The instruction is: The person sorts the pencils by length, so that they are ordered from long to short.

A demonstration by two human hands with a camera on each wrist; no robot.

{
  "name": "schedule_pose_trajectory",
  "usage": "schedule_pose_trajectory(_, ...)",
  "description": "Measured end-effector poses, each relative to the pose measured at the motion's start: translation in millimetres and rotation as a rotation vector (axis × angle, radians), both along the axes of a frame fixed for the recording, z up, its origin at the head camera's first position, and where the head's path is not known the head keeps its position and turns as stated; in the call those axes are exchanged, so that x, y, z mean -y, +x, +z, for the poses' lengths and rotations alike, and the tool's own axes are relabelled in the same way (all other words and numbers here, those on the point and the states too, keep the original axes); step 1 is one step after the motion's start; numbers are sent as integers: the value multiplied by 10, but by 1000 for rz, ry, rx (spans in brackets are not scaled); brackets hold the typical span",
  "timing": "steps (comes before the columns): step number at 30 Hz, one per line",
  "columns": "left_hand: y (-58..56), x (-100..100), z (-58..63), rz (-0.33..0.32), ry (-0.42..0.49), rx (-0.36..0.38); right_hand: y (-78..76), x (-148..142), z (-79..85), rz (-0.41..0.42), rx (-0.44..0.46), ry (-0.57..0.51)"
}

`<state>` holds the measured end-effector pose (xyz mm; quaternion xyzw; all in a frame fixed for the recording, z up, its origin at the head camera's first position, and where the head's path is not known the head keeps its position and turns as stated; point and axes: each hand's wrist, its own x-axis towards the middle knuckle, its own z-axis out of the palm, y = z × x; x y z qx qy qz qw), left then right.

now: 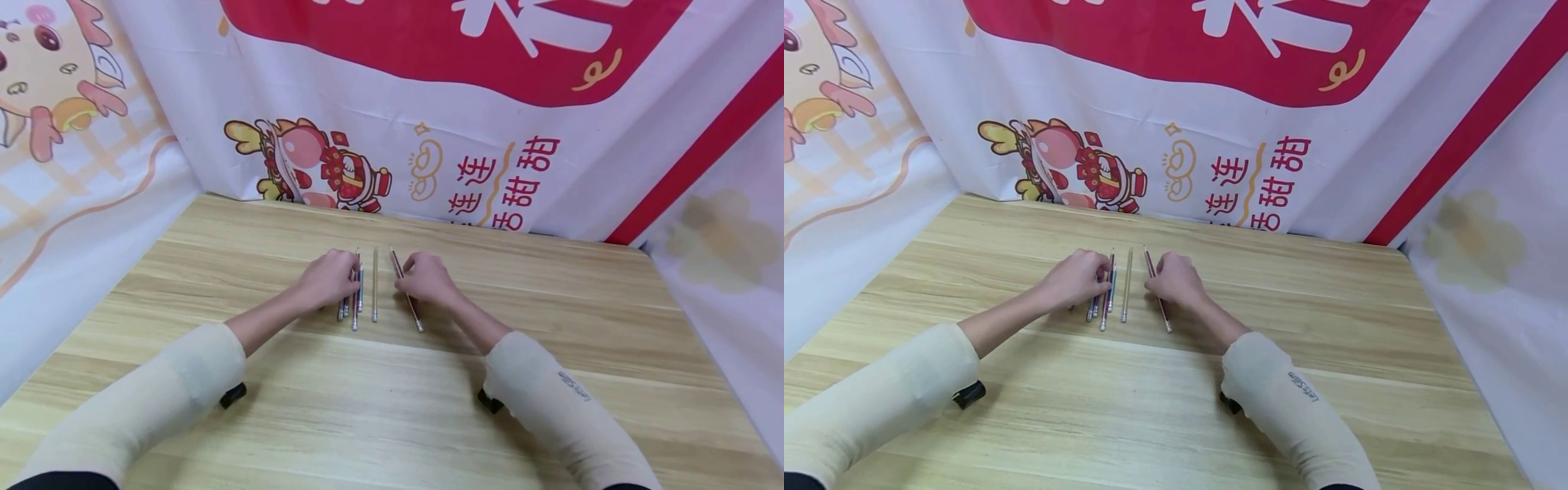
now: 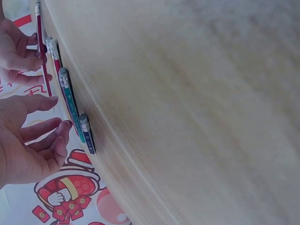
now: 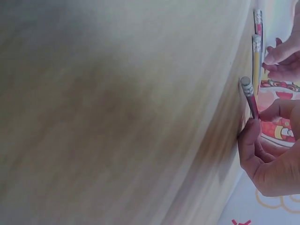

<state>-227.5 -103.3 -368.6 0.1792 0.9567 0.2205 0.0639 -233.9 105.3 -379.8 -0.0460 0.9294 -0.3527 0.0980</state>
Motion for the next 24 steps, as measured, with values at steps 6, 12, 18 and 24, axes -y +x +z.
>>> schedule_pose_trajectory(6, -36, -12, -16, -1, 19, 15, 37, -118, 37, -33, 66, -107)
schedule_pose_trajectory(12, -91, -35, -51, -1, 46, 38, 73, -229, 76, -30, 70, -123)
schedule_pose_trajectory(18, -115, -56, -70, -1, 43, 29, 99, -316, 91, -32, 72, -127)
schedule_pose_trajectory(24, -145, -104, -82, 20, 55, 34, 115, -351, 93, -40, 52, -131)
